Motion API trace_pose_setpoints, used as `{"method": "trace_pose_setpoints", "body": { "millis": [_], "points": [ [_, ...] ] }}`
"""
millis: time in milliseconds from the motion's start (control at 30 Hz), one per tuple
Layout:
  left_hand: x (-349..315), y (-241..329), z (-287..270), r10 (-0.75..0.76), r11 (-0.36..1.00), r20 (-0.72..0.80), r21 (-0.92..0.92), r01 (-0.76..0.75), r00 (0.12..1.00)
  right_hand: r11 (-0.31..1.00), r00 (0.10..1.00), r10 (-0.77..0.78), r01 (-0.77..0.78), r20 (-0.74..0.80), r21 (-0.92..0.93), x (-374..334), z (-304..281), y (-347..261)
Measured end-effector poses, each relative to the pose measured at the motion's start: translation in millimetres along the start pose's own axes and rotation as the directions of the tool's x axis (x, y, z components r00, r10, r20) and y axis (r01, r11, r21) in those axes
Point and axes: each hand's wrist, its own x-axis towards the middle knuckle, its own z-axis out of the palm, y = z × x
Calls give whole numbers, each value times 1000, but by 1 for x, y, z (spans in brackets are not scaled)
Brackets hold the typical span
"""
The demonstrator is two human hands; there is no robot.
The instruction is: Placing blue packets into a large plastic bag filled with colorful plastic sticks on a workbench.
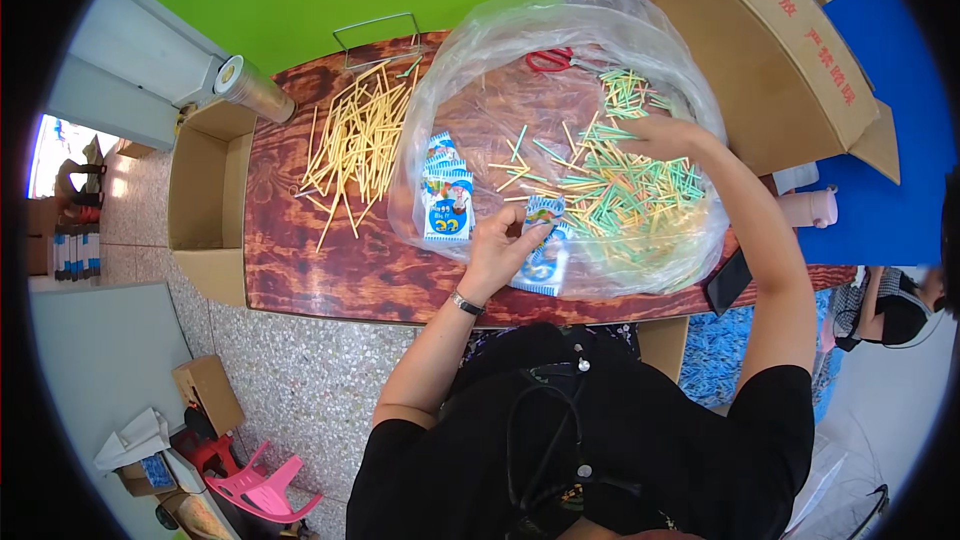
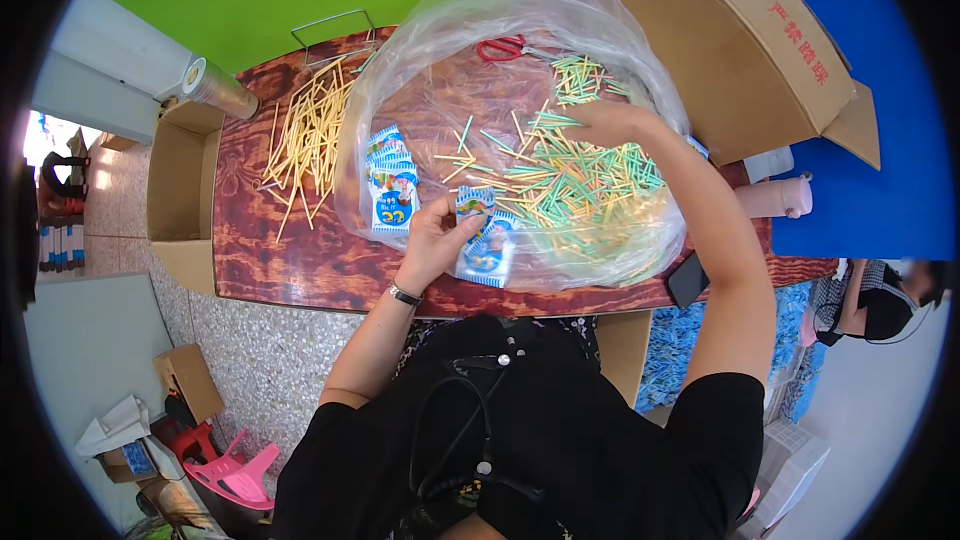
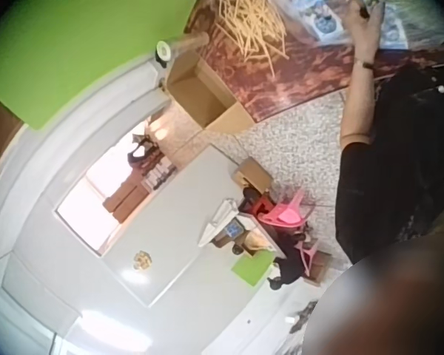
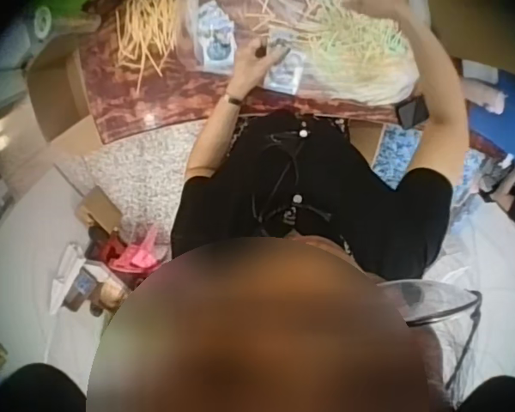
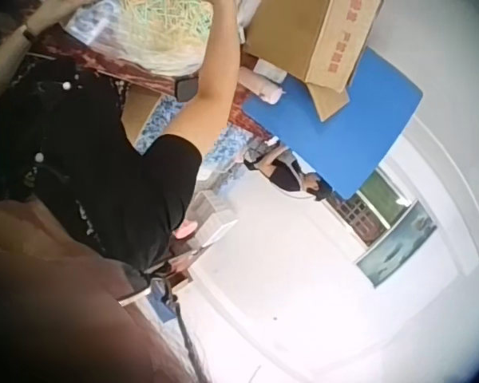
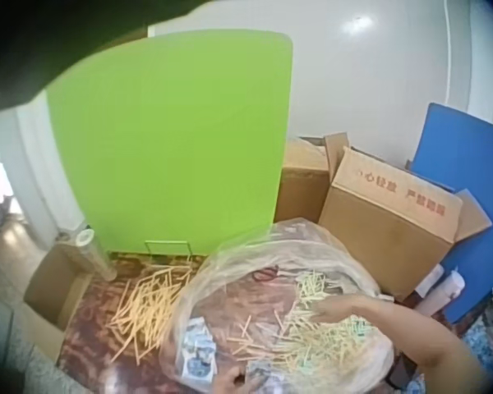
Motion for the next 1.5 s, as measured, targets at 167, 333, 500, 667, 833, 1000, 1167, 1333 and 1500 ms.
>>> {"method": "trace_pose_setpoints", "body": {
  "millis": [167,333,500,667,833,1000,1167,1333,1500],
  "points": [
    [-5,-12,-2,-9,1000,-7,-17,9,1000,829,927,288,-115,241,-547,85,5,-96],
    [-5,3,-7,-12,1000,-32,23,13,999,821,910,352,-188,218,-539,116,54,-94],
    [-4,12,-11,128,990,-170,77,-116,977,807,876,461,-347,143,-479,118,60,-105],
    [-3,14,-18,170,978,-243,161,-133,955,977,949,183,-146,255,-157,77,-13,-84],
    [6,18,-11,253,954,-279,229,-191,927,711,926,59,-301,373,635,27,-36,-83],
    [14,24,-6,356,903,-259,341,-260,898,889,973,-137,39,184,457,2,-59,-115],
    [16,32,-6,478,815,-257,487,-314,840,970,954,-234,216,188,110,0,-82,-154],
    [15,46,-5,355,909,-285,327,-258,890,963,966,-257,258,20,-77,0,-73,-166],
    [16,46,-6,422,891,-273,303,-339,865,950,953,-298,292,-45,-112,1,-62,-168]
  ]
}}
